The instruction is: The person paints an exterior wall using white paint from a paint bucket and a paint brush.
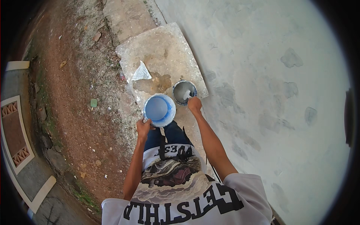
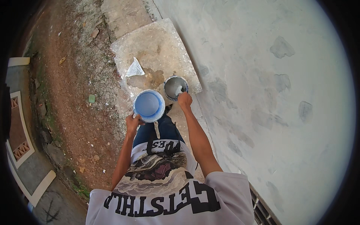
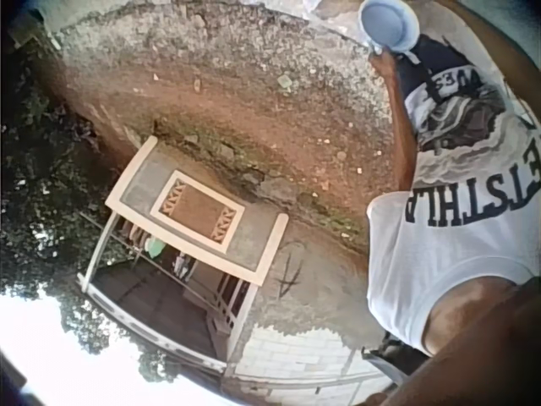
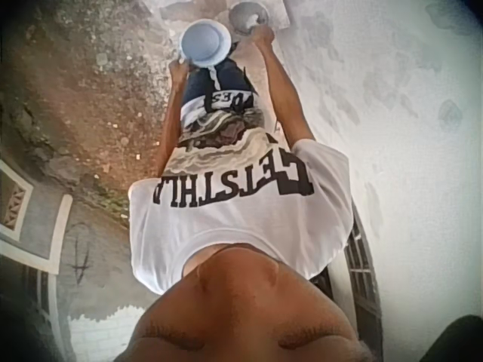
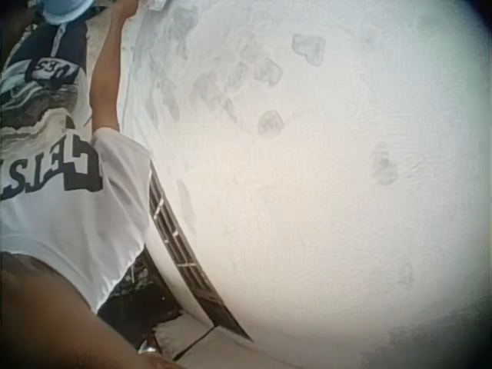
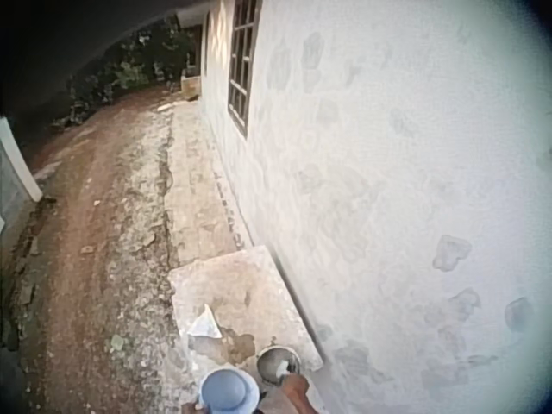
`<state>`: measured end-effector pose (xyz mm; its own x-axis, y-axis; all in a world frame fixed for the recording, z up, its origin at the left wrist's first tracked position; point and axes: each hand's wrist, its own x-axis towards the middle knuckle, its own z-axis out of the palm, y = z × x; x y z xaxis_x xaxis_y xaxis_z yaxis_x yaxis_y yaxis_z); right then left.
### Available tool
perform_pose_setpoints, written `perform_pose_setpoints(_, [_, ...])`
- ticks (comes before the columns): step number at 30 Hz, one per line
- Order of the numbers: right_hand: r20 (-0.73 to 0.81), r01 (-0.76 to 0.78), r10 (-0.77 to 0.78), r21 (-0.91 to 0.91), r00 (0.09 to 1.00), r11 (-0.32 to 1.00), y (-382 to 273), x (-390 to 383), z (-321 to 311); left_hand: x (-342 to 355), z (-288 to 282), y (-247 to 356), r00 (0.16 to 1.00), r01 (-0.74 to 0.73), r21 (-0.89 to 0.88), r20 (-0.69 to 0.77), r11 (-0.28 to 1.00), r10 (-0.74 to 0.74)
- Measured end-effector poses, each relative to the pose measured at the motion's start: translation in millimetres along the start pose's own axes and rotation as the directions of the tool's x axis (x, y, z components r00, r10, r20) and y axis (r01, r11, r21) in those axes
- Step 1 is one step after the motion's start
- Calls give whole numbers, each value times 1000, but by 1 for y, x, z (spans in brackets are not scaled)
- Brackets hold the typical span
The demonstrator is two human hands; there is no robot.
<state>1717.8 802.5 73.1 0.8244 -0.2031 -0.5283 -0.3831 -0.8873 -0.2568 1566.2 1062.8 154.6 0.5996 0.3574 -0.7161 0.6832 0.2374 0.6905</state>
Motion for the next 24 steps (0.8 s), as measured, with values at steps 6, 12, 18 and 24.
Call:
perform_pose_setpoints(6, [2, -6, 6, 3, 1000, 1000, 4, -6, 3, 2, 2, -3, 1000, 5, -40, 22, 999, -4])
perform_pose_setpoints(12, [-80, -28, 36, 100, 996, 995, 16, -7, -15, -3, 5, 5, 999, -12, -61, 28, 998, 14])
perform_pose_setpoints(18, [1, 178, -191, 357, 982, 917, 42, -45, -67, 3, 1, 2, 1000, 5, -51, 6, 999, -5])
perform_pose_setpoints(24, [-197, 260, -212, 262, 957, 929, 57, -68, -73, 5, 2, 11, 1000, -14, -66, 10, 998, 15])
